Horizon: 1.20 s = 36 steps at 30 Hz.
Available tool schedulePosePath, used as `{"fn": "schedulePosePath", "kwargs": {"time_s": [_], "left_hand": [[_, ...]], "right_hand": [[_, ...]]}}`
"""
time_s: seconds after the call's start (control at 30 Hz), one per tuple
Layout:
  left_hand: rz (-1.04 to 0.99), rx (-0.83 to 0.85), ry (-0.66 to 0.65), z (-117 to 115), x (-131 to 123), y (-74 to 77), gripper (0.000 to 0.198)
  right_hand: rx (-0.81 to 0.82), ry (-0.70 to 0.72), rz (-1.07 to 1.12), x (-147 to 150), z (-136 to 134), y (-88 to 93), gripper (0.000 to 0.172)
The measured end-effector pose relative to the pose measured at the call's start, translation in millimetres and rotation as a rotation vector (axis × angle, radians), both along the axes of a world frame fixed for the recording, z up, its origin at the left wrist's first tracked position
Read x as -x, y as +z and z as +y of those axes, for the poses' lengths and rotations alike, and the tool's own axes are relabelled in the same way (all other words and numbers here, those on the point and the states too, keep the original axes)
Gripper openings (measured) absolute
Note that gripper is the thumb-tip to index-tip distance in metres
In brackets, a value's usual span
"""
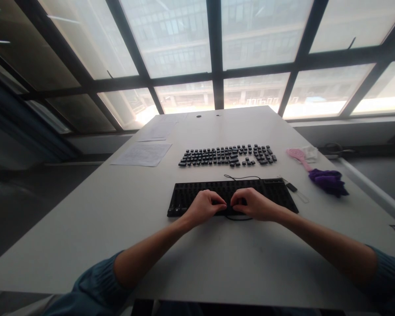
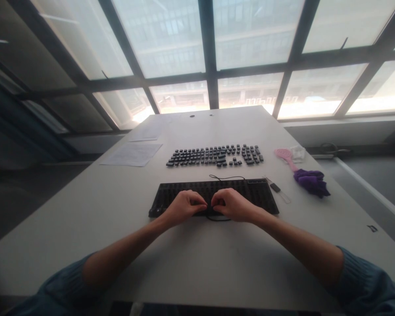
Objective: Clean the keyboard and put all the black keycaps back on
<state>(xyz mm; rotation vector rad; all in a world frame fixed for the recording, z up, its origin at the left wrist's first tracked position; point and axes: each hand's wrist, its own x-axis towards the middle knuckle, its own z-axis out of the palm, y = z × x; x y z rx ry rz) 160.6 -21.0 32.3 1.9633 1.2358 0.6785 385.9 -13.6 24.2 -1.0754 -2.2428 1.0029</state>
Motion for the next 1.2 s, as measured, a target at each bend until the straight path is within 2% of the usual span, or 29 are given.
{"fn": "schedulePosePath", "kwargs": {"time_s": [0.33,0.97,1.2], "left_hand": [[-0.006,-0.065,-0.03,-0.8,4.7,-11.8,0.006],[-0.116,-0.063,-0.013,-5.8,3.7,-15.2,0.006],[-0.077,-0.118,-0.02,-5.9,5.4,-19.1,0.006]], "right_hand": [[-0.033,0.001,0.01,0.4,-1.7,-2.7,0.011],[-0.02,0.006,-0.006,0.2,-1.5,-0.7,0.011],[-0.019,0.011,-0.006,-0.2,-1.3,-1.1,0.011]]}}
